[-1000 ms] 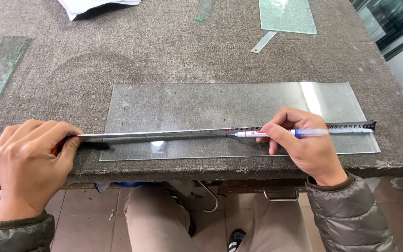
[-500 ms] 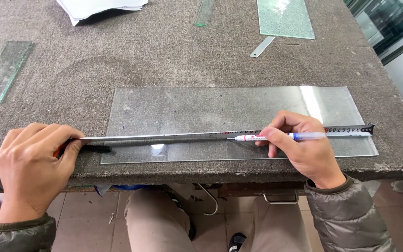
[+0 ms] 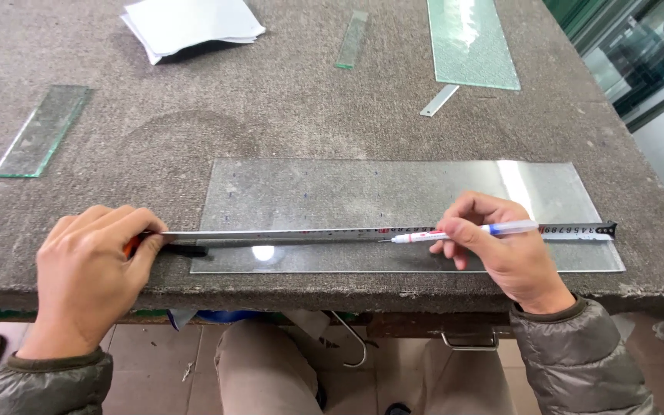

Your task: Using a tape measure and a marker to mark specific points on a glass pane for layout or cutting.

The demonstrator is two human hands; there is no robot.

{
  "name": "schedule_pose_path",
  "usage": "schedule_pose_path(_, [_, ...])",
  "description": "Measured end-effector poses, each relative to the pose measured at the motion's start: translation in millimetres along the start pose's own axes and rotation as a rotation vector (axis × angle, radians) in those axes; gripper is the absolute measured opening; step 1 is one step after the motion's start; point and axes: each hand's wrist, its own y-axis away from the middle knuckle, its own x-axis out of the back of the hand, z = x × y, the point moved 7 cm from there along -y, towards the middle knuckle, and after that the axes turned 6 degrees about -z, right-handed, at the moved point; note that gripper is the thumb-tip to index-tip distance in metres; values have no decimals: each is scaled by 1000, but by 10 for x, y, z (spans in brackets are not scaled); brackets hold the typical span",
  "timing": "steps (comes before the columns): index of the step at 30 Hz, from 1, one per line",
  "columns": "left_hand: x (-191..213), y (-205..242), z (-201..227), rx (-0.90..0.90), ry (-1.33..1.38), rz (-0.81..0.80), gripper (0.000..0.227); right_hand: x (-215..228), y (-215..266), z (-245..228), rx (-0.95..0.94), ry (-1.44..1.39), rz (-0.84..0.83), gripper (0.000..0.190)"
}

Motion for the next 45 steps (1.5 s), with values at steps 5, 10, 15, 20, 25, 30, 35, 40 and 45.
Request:
schedule_pose_path(5, [3, -79, 19, 76, 30, -109, 11, -439, -121, -196, 119, -68, -194, 18])
schedule_pose_path(10, [-10, -99, -11, 72, 49, -100, 8, -713, -214, -330, 167, -22, -243, 25])
schedule_pose_path(15, [5, -47, 25, 45, 58, -64, 12, -771, -240, -235, 202, -54, -225, 27])
schedule_pose_path(20, [-12, -21, 14, 27, 53, -20, 13, -510, -190, -63, 176, -411, -95, 70])
schedule_pose_path(25, [3, -11, 24, 12, 59, 16, 12, -488, -197, -83, 119, -520, -56, 78])
schedule_pose_path(30, [-9, -3, 10, 17, 37, 15, 11, -569, -152, -107, 188, -384, -165, 70])
schedule_pose_path(35, [-8, -27, 21, 30, 34, -28, 13, -634, -109, -165, 195, -150, -178, 36])
schedule_pose_path(40, [14, -37, 41, 18, 42, -34, 13, -686, -104, -194, 117, 118, -71, 19])
schedule_pose_path(45, [29, -27, 57, -3, 39, -8, 14, -762, -127, -269, 87, 334, -49, 19])
